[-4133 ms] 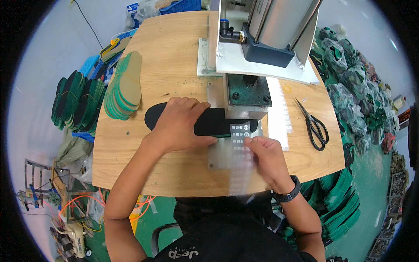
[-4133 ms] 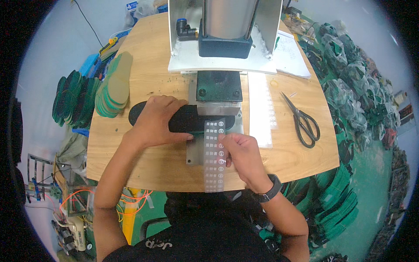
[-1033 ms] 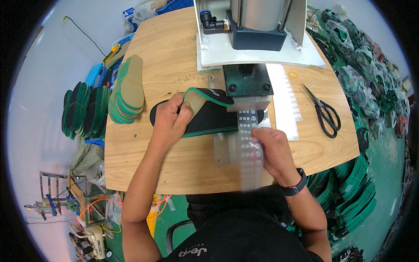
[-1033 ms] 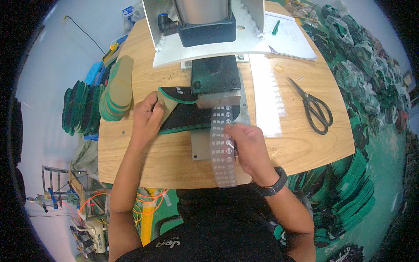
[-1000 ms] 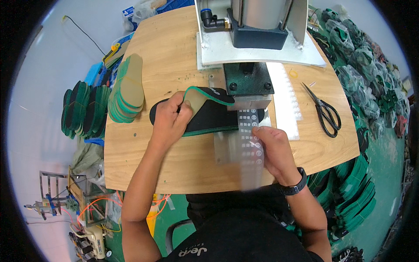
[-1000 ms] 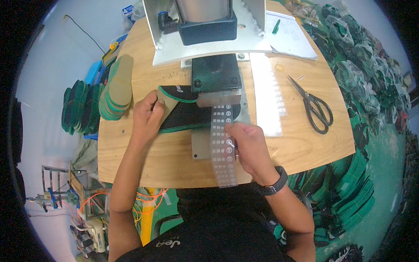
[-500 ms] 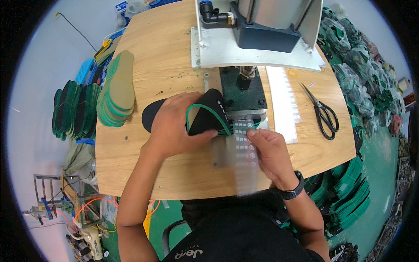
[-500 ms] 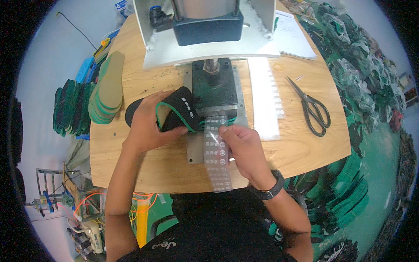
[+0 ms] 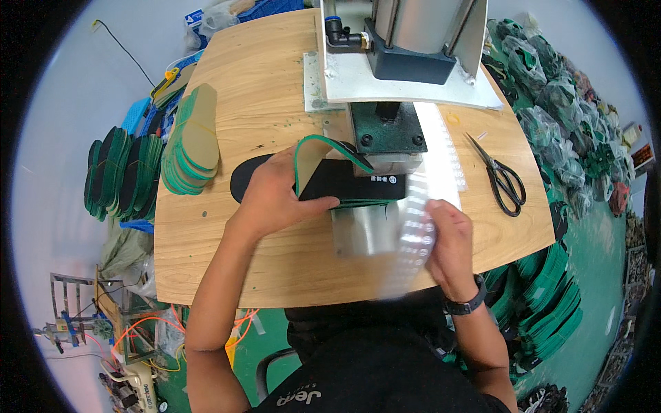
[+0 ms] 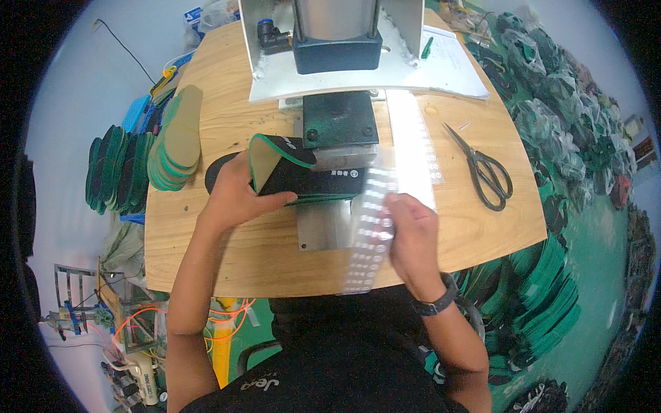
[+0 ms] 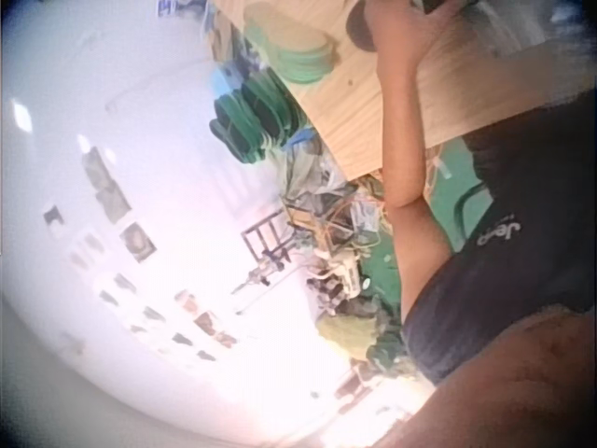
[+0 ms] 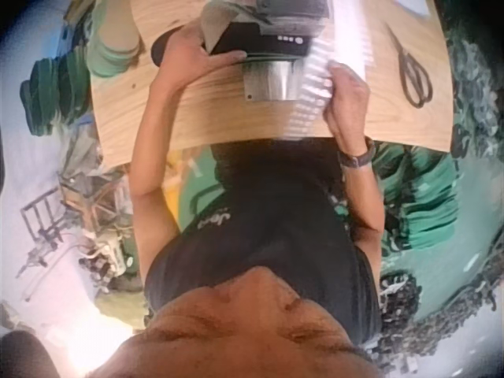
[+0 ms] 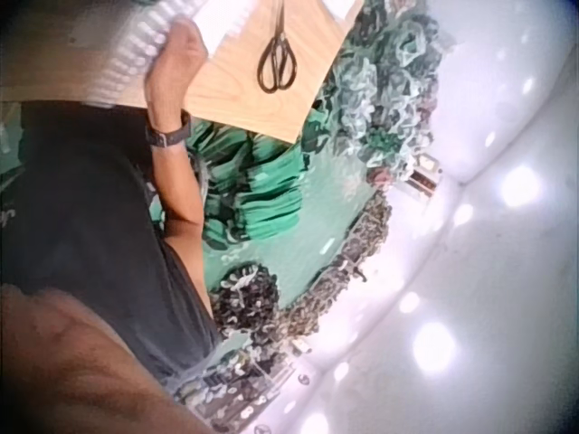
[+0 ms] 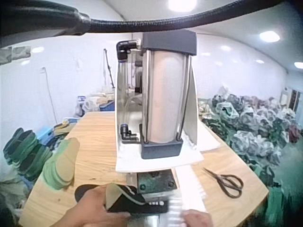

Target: The person applies stickers to the heel area of shoe insoles and cuts a plastic strip using scissors.

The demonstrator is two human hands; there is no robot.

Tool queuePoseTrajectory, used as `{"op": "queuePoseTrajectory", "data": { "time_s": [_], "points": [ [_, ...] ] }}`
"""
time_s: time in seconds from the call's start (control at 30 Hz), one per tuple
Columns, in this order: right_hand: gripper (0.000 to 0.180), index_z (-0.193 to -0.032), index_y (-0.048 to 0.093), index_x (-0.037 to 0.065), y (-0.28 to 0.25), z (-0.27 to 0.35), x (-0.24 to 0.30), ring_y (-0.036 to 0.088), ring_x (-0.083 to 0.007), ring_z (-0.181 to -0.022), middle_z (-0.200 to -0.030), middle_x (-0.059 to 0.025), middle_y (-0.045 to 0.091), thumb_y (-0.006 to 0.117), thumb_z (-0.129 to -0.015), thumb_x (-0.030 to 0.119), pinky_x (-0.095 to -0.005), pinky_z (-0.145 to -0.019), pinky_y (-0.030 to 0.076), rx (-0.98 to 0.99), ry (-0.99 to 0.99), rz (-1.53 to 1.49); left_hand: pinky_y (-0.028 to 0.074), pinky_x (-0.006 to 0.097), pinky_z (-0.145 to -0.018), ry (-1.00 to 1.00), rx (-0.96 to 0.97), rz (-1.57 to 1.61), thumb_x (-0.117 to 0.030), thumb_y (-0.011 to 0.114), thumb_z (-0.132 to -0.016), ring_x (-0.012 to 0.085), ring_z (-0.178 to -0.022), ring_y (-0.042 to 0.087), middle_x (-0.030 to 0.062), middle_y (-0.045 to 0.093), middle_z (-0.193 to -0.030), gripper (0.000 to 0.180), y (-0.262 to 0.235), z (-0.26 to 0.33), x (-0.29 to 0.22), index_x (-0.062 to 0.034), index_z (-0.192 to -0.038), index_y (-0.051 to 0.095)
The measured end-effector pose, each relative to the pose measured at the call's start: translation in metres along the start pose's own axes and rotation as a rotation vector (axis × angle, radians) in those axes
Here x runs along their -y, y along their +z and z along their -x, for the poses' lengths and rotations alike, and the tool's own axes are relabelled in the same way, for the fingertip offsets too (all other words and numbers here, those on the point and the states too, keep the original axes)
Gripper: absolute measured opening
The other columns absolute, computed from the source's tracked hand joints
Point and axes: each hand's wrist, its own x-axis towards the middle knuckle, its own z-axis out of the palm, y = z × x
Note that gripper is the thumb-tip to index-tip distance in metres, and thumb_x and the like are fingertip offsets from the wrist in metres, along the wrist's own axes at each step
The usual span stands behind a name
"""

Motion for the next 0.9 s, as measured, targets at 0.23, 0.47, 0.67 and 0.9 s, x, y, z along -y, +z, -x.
{"op": "queuePoseTrajectory", "data": {
  "time_s": [0.23, 0.47, 0.67, 0.9],
  "points": [
    [0.017, -0.085, 0.061, -0.003, 0.004, -0.007, 0.005, 0.057, -0.0089, -0.059, -0.074, -0.0048, 0.062, 0.054, -0.092, 0.011, -0.0216, -0.055, 0.048, -0.072, -0.003, -0.008, 0.047, 0.034, -0.067, -0.074, -0.144, 0.011, -0.01, 0.062, -0.074, 0.0307, -0.068, 0.057, 0.0127, 0.063, -0.078, 0.019, 0.004, 0.003, 0.0, -0.001, -0.091, 0.061],
    [0.019, -0.078, 0.063, 0.0, 0.022, -0.014, -0.012, 0.05, -0.0061, -0.049, -0.065, -0.0012, 0.06, 0.056, -0.091, 0.013, -0.0192, -0.044, 0.035, 0.085, 0.14, 0.16, 0.041, 0.024, -0.061, -0.308, -0.325, 0.445, -0.009, 0.053, -0.081, 0.0048, -0.068, 0.046, -0.0037, 0.054, -0.07, 0.013, 0.0, 0.007, 0.01, 0.0018, -0.085, 0.06],
    [0.023, -0.073, 0.061, 0.002, 0.025, -0.013, -0.008, 0.049, -0.0065, -0.047, -0.061, -0.0007, 0.058, 0.056, -0.092, 0.014, -0.0197, -0.044, 0.034, 0.077, 0.181, 0.169, 0.039, 0.024, -0.054, -0.285, -0.356, 0.37, -0.009, 0.053, -0.078, 0.0056, -0.059, 0.043, 0.0002, 0.05, -0.061, 0.012, 0.002, 0.007, 0.007, 0.0007, -0.082, 0.059],
    [0.028, -0.071, 0.059, 0.002, 0.025, -0.019, -0.009, 0.052, -0.0079, -0.046, -0.059, -0.0021, 0.058, 0.057, -0.093, 0.019, -0.0204, -0.042, 0.036, 0.079, 0.184, 0.212, 0.039, 0.023, -0.057, -0.313, -0.351, 0.393, -0.008, 0.055, -0.08, 0.006, -0.063, 0.043, -0.0023, 0.052, -0.066, 0.01, 0.007, 0.01, 0.011, 0.0007, -0.082, 0.059]
  ]
}}
